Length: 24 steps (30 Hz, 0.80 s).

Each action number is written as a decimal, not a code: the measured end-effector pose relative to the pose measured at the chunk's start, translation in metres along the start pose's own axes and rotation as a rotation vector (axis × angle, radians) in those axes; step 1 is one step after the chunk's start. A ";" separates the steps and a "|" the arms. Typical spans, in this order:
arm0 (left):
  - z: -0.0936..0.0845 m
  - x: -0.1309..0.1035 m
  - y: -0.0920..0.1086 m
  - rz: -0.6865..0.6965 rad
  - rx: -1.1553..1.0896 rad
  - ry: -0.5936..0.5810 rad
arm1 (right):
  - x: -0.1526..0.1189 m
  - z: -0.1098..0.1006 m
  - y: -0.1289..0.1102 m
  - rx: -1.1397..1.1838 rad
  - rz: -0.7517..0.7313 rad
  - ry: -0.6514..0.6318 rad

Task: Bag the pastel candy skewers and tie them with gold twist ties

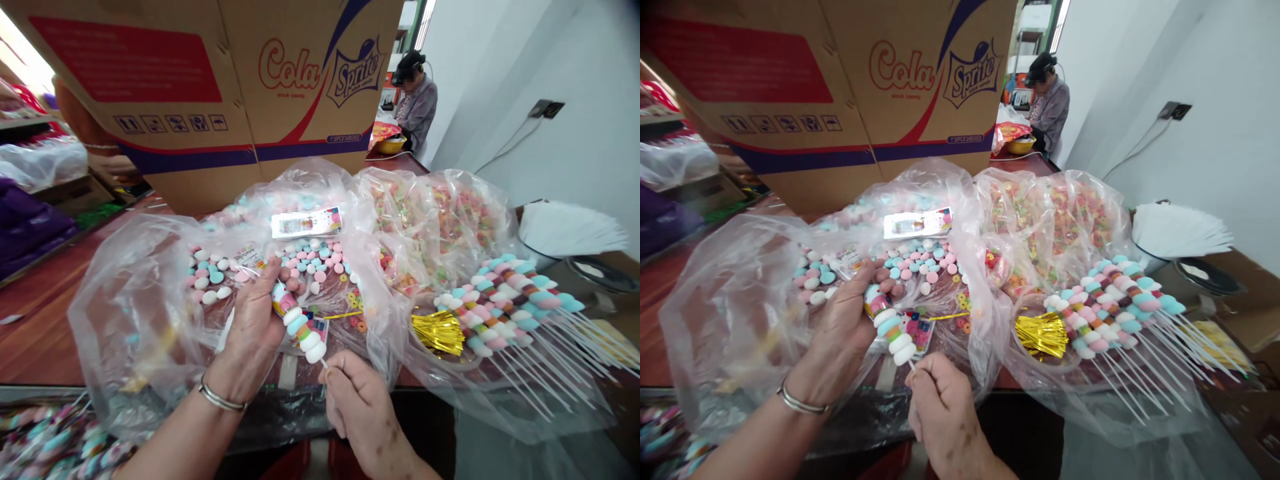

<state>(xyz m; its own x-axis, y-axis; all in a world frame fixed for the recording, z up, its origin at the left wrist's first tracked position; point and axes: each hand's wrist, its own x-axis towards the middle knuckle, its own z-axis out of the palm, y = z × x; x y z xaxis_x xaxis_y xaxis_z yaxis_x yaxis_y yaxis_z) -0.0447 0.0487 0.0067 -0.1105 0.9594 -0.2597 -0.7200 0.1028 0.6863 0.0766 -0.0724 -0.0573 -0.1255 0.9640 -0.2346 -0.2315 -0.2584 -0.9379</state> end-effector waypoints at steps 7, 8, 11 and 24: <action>0.001 -0.008 -0.013 0.082 0.041 -0.059 | 0.010 -0.006 0.000 -0.996 -0.889 0.436; 0.000 -0.010 -0.016 0.072 0.052 -0.055 | 0.011 -0.005 -0.001 -1.043 -0.957 0.483; 0.000 -0.020 -0.029 0.013 0.085 -0.064 | 0.018 -0.002 0.000 -0.932 -0.853 0.408; -0.012 -0.016 -0.018 -0.013 -0.069 0.075 | 0.031 -0.002 -0.008 -0.187 -0.237 0.083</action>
<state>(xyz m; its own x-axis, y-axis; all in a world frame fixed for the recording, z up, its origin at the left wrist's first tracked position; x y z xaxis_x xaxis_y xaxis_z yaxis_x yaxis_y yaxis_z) -0.0379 0.0279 -0.0094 -0.1498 0.9355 -0.3201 -0.7667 0.0945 0.6350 0.0763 -0.0401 -0.0574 -0.0082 0.9998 -0.0171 -0.0628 -0.0176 -0.9979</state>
